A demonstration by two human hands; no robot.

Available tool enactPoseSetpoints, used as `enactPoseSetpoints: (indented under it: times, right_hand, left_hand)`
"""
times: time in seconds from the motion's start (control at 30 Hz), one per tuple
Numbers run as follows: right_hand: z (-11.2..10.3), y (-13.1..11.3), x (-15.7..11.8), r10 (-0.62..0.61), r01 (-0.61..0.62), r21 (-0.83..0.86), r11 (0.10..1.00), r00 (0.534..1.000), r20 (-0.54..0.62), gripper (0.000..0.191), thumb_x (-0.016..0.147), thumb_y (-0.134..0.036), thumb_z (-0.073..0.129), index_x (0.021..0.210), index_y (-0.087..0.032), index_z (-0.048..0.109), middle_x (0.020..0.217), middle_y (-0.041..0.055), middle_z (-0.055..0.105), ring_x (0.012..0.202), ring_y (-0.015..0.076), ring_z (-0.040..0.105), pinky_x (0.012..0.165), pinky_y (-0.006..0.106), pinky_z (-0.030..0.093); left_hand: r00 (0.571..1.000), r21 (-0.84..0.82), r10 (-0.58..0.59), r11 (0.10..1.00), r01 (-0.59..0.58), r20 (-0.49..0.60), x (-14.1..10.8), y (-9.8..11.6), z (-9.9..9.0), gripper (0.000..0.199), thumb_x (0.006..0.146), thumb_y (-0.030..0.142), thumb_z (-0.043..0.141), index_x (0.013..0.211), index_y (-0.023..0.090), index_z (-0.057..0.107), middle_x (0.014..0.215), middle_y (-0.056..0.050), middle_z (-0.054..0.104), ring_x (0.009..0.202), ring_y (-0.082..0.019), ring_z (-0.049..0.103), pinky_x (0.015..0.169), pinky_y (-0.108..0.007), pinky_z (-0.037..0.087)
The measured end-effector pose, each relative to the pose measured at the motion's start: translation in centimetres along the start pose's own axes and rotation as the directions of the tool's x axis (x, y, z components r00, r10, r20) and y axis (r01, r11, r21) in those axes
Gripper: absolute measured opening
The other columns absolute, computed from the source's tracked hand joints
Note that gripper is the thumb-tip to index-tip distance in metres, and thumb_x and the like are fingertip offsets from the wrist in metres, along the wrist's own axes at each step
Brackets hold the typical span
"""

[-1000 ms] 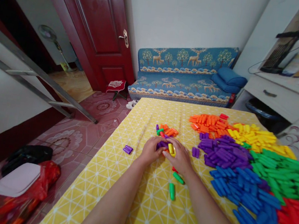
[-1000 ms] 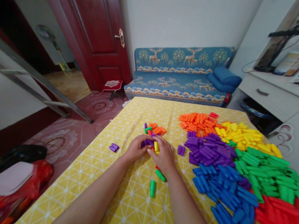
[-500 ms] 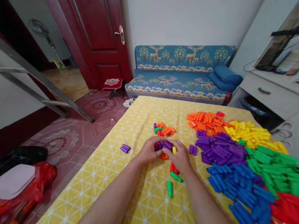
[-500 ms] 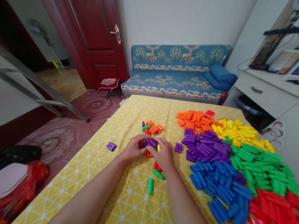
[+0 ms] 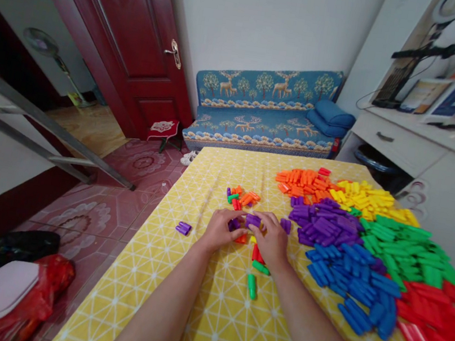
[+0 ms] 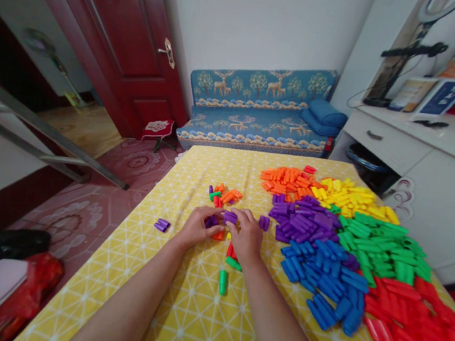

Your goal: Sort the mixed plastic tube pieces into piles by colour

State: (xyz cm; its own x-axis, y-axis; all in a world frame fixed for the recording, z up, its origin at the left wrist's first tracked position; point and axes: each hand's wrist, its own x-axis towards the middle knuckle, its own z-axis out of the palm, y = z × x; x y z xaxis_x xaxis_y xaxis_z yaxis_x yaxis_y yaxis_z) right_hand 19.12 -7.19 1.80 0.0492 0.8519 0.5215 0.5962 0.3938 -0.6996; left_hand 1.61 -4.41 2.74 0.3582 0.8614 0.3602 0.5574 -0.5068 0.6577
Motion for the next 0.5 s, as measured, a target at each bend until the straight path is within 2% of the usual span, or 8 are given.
enactPoseSetpoints:
  times: [0.07,0.13,0.2,0.27,0.33,0.4,0.43,0.5]
  right_hand:
    - [0.1,-0.1,-0.1,-0.006,0.005,0.072,0.997,1.0,0.013,0.026,0.085,-0.023,0.054,0.108,-0.023,0.066,0.106,0.0075,0.065,0.1,0.0243,0.06,0.088,0.04,0.048]
    - [0.2,-0.2,0.1,0.036,-0.029,0.184,0.982,0.999,-0.033,0.023,0.085,-0.025,0.054,0.104,-0.023,0.067,0.105,0.0078,0.066,0.101,0.0238,0.061,0.089,0.039,0.048]
    - [0.0,-0.1,0.4,0.2,-0.137,0.368,0.92,0.97,-0.138,0.024,0.083,-0.031,0.059,0.103,-0.021,0.066,0.103,0.0083,0.067,0.096,0.023,0.063,0.085,0.038,0.05]
    - [-0.7,0.1,1.2,0.429,-0.223,0.618,0.754,0.88,-0.206,0.028,0.081,-0.037,0.062,0.103,-0.019,0.063,0.099,0.0081,0.069,0.085,0.0203,0.065,0.079,0.036,0.052]
    - [-2.0,0.4,2.2,0.608,-0.21,0.843,0.495,0.777,-0.163,0.03,0.084,-0.044,0.058,0.098,-0.017,0.06,0.094,0.0082,0.069,0.079,0.0167,0.066,0.075,0.032,0.053]
    - [-3.7,0.5,3.3,0.709,-0.155,0.959,0.237,0.702,-0.062,0.034,0.091,-0.046,0.046,0.092,-0.015,0.059,0.095,0.0099,0.069,0.083,0.0143,0.067,0.075,0.028,0.054]
    - [-4.6,0.4,3.8,0.741,-0.124,0.982,0.14,0.671,-0.021,0.037,0.094,-0.046,0.039,0.09,-0.015,0.058,0.096,0.0106,0.068,0.087,0.0135,0.067,0.076,0.027,0.054]
    - [-6.3,0.1,4.6,0.786,-0.053,0.998,0.047,0.618,-0.004,0.042,0.097,-0.047,0.029,0.091,-0.016,0.057,0.1,0.0105,0.067,0.093,0.0128,0.066,0.076,0.026,0.055]
  left_hand:
    - [1.0,-0.006,0.003,1.0,-0.003,0.02,0.0,0.0,0.1,0.029,0.074,0.029,0.069,0.102,0.023,0.071,0.094,-0.004,0.073,0.09,-0.021,0.064,0.089,-0.035,0.046]
    - [1.0,-0.031,0.006,1.0,-0.005,0.023,0.1,-0.1,0.1,0.017,0.078,0.027,0.064,0.091,0.021,0.074,0.089,-0.005,0.073,0.085,-0.019,0.065,0.086,-0.032,0.047]
    - [1.0,-0.052,0.002,0.999,-0.001,0.015,0.1,-0.2,0.2,0.015,0.08,0.026,0.062,0.087,0.02,0.074,0.085,-0.005,0.073,0.082,-0.018,0.065,0.084,-0.031,0.048]
    - [1.0,-0.061,-0.005,0.998,0.005,0.0,0.1,-0.4,0.3,0.015,0.081,0.026,0.061,0.086,0.02,0.074,0.086,-0.005,0.073,0.083,-0.018,0.064,0.083,-0.031,0.048]
    - [1.0,-0.064,-0.006,0.998,0.005,-0.005,0.1,-0.5,0.3,0.015,0.081,0.026,0.062,0.087,0.02,0.073,0.087,-0.005,0.073,0.084,-0.018,0.064,0.082,-0.031,0.048]
    - [1.0,-0.068,-0.002,0.998,0.001,-0.005,0.0,-0.6,0.3,0.015,0.081,0.026,0.062,0.087,0.02,0.073,0.087,-0.005,0.073,0.083,-0.018,0.064,0.082,-0.031,0.048]
    - [1.0,-0.071,0.0,0.997,-0.001,-0.004,0.0,-0.7,0.3,0.015,0.081,0.026,0.062,0.088,0.02,0.073,0.087,-0.005,0.073,0.083,-0.018,0.064,0.081,-0.031,0.048]
    - [1.0,-0.075,0.003,0.997,-0.003,-0.002,0.0,-0.7,0.3,0.015,0.081,0.027,0.062,0.088,0.02,0.073,0.088,-0.005,0.073,0.083,-0.018,0.064,0.081,-0.03,0.048]
